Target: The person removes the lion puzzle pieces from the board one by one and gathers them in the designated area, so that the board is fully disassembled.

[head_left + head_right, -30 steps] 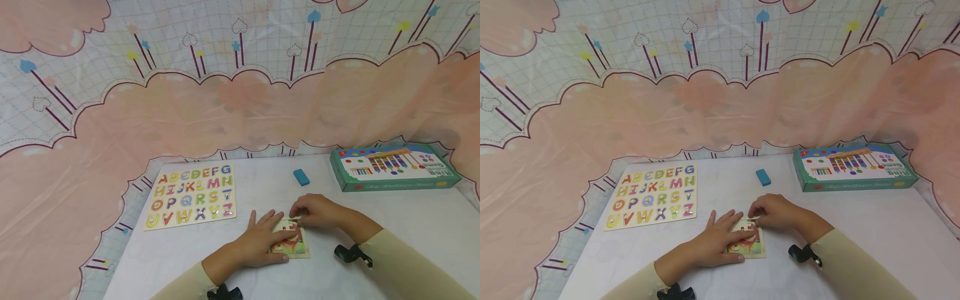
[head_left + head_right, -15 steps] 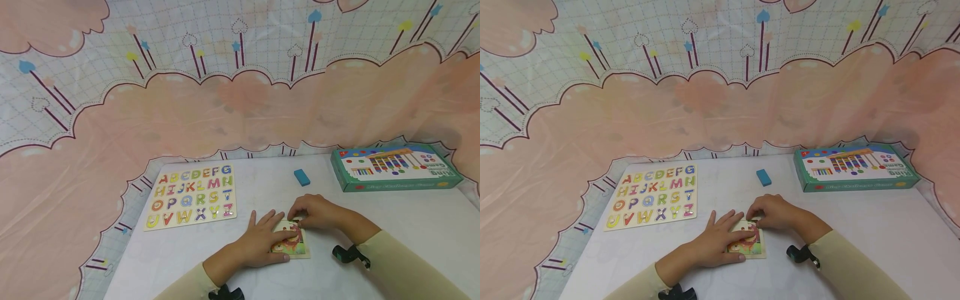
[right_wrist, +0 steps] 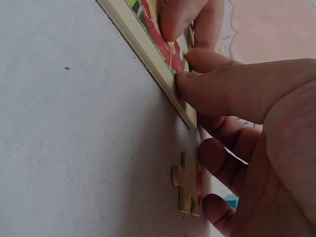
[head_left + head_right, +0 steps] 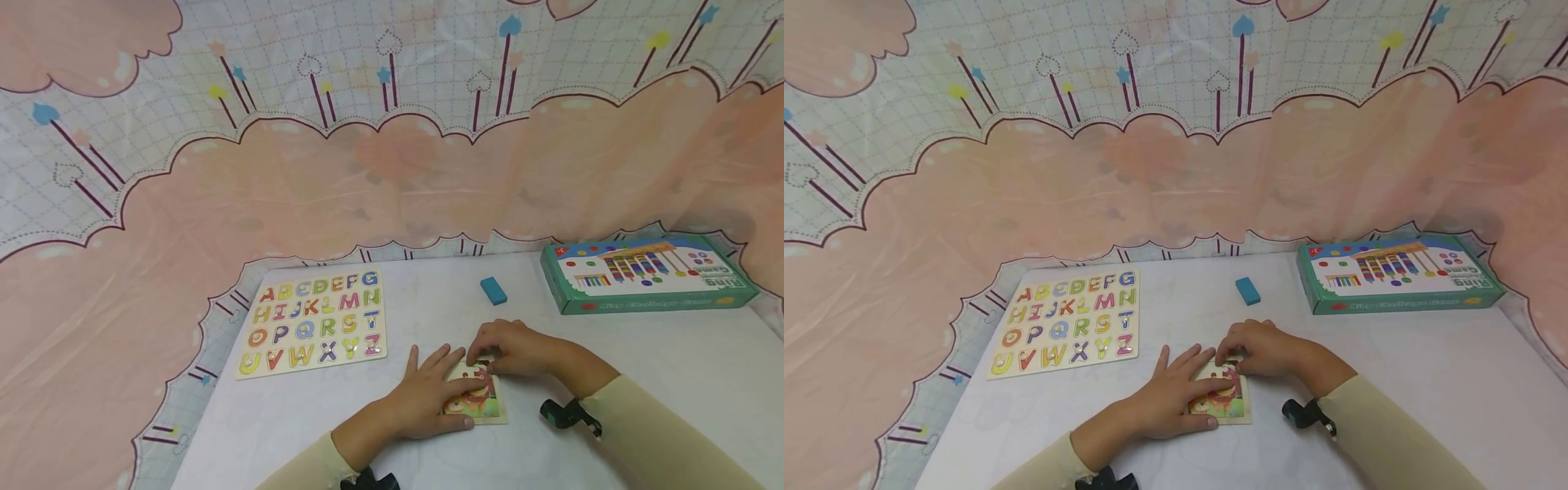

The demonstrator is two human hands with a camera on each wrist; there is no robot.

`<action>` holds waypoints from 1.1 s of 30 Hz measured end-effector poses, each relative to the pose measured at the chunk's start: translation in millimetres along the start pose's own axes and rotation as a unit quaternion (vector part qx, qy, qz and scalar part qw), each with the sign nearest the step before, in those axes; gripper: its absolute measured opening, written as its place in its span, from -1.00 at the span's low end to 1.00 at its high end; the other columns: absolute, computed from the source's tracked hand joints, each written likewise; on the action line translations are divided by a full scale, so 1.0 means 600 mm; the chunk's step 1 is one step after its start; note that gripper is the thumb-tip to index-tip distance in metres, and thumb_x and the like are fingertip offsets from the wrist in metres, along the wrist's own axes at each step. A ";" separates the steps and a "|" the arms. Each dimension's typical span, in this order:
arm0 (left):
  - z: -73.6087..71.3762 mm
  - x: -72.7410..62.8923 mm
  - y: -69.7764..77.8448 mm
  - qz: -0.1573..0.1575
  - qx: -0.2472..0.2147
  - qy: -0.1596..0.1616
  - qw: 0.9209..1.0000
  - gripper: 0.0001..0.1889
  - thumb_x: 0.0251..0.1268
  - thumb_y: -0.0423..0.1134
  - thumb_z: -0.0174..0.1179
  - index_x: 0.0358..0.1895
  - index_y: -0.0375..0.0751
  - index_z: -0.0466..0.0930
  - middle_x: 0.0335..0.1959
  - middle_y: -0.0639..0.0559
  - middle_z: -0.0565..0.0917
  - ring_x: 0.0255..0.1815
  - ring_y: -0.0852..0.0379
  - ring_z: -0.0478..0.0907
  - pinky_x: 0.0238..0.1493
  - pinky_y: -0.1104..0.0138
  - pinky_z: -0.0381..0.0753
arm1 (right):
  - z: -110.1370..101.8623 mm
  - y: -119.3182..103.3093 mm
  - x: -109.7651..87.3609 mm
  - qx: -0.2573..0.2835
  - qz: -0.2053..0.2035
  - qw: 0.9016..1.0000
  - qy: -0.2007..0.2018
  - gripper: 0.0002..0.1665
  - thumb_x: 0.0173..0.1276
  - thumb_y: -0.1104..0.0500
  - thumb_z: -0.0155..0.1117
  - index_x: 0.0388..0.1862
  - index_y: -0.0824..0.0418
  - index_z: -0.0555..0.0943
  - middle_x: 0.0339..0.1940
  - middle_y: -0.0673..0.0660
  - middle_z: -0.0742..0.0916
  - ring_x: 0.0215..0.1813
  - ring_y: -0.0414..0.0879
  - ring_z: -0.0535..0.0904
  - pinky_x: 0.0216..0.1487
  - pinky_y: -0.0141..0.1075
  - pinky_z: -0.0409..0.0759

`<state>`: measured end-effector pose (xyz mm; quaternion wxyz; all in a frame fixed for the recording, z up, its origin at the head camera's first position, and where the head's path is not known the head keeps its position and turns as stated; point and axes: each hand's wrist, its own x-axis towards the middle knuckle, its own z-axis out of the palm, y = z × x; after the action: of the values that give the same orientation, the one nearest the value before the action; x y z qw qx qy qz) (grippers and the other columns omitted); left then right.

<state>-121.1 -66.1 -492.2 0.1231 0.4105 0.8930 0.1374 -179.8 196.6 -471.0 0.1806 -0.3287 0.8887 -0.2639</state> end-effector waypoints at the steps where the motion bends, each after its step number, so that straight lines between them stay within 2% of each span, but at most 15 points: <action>1: 0.000 0.000 0.000 0.000 -0.001 0.000 1.000 -0.31 0.50 0.40 0.14 0.64 0.57 0.26 0.78 0.03 0.02 0.79 -0.08 -0.16 0.53 -0.50 -0.21 | 0.000 -0.001 0.000 -0.002 0.002 1.000 -0.002 -0.62 0.41 0.19 0.52 -0.02 -0.35 0.78 -0.04 -0.30 0.67 0.18 -0.14 0.51 0.19 0.08 0.38; 10: 0.005 -0.002 0.000 0.002 -0.010 0.005 1.000 -0.33 0.51 0.39 0.13 0.63 0.56 0.28 0.79 0.04 -0.01 0.79 -0.07 -0.18 0.53 -0.50 -0.23 | 0.000 -0.012 0.002 -0.011 0.001 1.000 -0.017 -0.66 0.41 0.17 0.51 -0.07 -0.32 0.72 -0.05 -0.25 0.64 0.16 -0.11 0.48 0.18 0.10 0.39; 20: 0.004 0.000 -0.001 0.005 -0.014 0.000 1.000 -0.34 0.53 0.38 0.10 0.64 0.56 0.27 0.80 0.05 -0.05 0.79 -0.08 -0.22 0.52 -0.51 -0.26 | 0.002 -0.017 0.004 -0.017 0.009 1.000 -0.016 -0.74 0.37 0.09 0.56 -0.20 -0.30 0.68 -0.12 -0.26 0.60 0.08 -0.15 0.44 0.08 0.00 0.35; 27: 0.003 0.000 -0.002 0.005 -0.012 -0.001 1.000 -0.34 0.53 0.38 0.10 0.64 0.57 0.26 0.79 0.08 -0.05 0.79 -0.08 -0.22 0.52 -0.51 -0.27 | 0.000 -0.016 0.001 -0.029 -0.006 1.000 0.000 -0.69 0.36 0.10 0.55 -0.06 -0.30 0.70 -0.04 -0.25 0.62 0.16 -0.15 0.47 0.13 -0.01 0.37; 33: 0.003 0.000 -0.002 0.002 -0.010 -0.002 1.000 -0.33 0.53 0.38 0.11 0.64 0.59 0.24 0.80 0.07 -0.06 0.79 -0.07 -0.22 0.53 -0.50 -0.27 | -0.002 -0.015 0.002 -0.029 -0.007 1.000 -0.002 -0.73 0.33 0.05 0.59 -0.12 -0.34 0.73 -0.06 -0.25 0.61 0.15 -0.16 0.49 0.09 -0.02 0.37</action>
<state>-121.6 -66.7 -494.2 0.1288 0.4114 0.8905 0.1453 -177.0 190.7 -465.1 0.1714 -0.3405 0.8931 -0.2389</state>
